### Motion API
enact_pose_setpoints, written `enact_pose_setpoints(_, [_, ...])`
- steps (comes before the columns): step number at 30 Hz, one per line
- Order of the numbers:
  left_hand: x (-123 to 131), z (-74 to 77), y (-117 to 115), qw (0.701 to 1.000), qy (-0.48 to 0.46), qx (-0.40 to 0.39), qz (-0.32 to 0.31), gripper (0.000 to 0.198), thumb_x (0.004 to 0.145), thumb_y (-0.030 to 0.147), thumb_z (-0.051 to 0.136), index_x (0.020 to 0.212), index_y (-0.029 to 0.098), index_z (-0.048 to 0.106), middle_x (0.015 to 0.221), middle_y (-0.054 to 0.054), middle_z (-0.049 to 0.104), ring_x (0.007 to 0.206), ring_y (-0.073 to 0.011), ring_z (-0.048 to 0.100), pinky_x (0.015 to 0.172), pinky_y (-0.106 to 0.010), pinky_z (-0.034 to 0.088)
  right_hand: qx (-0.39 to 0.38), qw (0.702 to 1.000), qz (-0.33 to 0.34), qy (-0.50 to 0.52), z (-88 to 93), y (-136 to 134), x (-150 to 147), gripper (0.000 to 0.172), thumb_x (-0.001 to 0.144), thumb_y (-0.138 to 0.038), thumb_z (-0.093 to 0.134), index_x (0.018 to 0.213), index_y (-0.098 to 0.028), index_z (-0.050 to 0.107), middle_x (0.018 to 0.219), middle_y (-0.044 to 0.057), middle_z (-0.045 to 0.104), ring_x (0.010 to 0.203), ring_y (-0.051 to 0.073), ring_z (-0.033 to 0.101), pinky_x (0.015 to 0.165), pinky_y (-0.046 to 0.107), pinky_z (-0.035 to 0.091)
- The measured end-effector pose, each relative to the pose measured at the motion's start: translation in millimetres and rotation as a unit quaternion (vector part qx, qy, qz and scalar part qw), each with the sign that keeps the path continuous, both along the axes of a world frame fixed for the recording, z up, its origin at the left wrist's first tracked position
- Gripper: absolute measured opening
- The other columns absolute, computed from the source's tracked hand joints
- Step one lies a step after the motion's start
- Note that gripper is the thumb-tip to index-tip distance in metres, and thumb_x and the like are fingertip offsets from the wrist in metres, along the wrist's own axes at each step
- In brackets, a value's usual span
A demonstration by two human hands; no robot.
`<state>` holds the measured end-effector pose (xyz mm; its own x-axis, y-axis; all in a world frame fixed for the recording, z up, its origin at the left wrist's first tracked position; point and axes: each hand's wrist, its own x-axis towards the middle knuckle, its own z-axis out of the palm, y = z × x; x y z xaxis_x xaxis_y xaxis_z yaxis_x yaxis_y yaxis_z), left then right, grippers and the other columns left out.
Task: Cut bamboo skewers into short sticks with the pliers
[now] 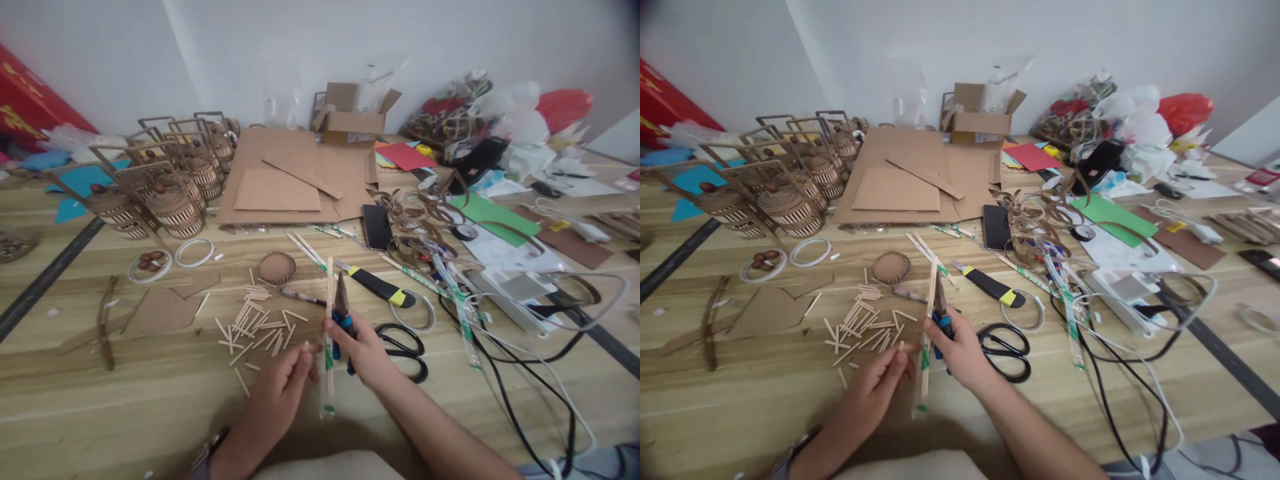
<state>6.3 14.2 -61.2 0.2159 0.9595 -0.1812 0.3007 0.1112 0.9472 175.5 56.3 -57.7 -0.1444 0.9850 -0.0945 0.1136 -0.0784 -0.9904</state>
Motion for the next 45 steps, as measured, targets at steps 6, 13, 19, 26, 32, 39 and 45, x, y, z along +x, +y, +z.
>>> enact_pose_setpoints(6, [-10,2.5,12,0.977,-0.123,-0.069,0.160,0.060,0.076,0.075,0.055,0.088,0.018,0.067,0.049,0.006,0.041,0.046,-0.0120,0.036,0.046,-0.023,0.027,0.033,0.941,0.297,-0.158,24.9,-3,5,0.021,0.081,-0.028,0.059,0.068,-0.021,0.044,0.062,-0.007,0.040,0.058,0.011,0.036,0.055,0.023,0.029])
enact_pose_setpoints(13, [-12,14.3,19,0.913,-0.263,-0.075,0.301,0.056,0.059,0.070,0.077,0.073,0.017,0.064,0.044,0.010,0.036,0.045,-0.0064,0.030,0.044,-0.018,0.026,0.026,0.921,0.274,-0.275,36.4,-21,-3,0.013,0.083,-0.023,0.057,0.073,-0.020,0.049,0.069,-0.003,0.052,0.062,0.012,0.046,0.056,0.022,0.029])
enact_pose_setpoints(19, [-29,24.5,32,0.877,-0.332,-0.043,0.346,0.044,0.065,0.057,0.081,0.075,0.018,0.062,0.043,0.010,0.037,0.043,-0.0058,0.029,0.042,-0.015,0.029,0.052,0.893,0.249,-0.372,47.2,-39,32,0.005,0.083,-0.020,0.056,0.078,-0.020,0.055,0.079,0.004,0.065,0.071,0.018,0.057,0.062,0.025,0.036])
enact_pose_setpoints(26, [-43,30.3,43,0.854,-0.359,-0.027,0.377,0.026,0.079,0.039,0.075,0.074,0.019,0.060,0.042,0.009,0.039,0.040,-0.0063,0.029,0.038,-0.015,0.027,0.023,0.870,0.018,-0.492,47.8,-24,128,0.014,0.088,-0.032,0.052,0.079,-0.023,0.058,0.070,0.005,0.066,0.062,0.022,0.060,0.057,0.029,0.038])
enact_pose_setpoints(32, [-32,13.3,36,0.886,-0.328,-0.057,0.323,0.040,0.065,0.050,0.082,0.076,0.016,0.063,0.040,0.010,0.041,0.039,-0.0048,0.031,0.039,-0.014,0.026,-0.041,0.709,-0.216,-0.671,73.4,23,189,0.025,0.093,-0.034,0.048,0.090,-0.012,0.062,0.083,0.023,0.066,0.068,0.028,0.062,0.055,0.035,0.028])
enact_pose_setpoints(39, [-19,11.9,30,0.932,-0.224,-0.102,0.267,0.055,0.061,0.068,0.075,0.075,0.016,0.062,0.041,0.008,0.045,0.039,-0.0070,0.033,0.040,-0.018,0.023,0.061,0.838,-0.093,-0.535,58.7,9,106,0.013,0.084,-0.032,0.060,0.081,-0.019,0.061,0.072,0.010,0.067,0.061,0.022,0.058,0.056,0.030,0.032])
enact_pose_setpoints(45, [-11,9.8,22,0.954,-0.171,-0.082,0.231,0.053,0.070,0.069,0.067,0.079,0.017,0.064,0.049,0.006,0.049,0.044,-0.0099,0.040,0.042,-0.021,0.028,0.041,0.913,0.235,-0.330,37.3,-26,6,0.009,0.078,-0.024,0.067,0.072,-0.021,0.062,0.068,0.001,0.065,0.059,0.015,0.052,0.053,0.024,0.029])
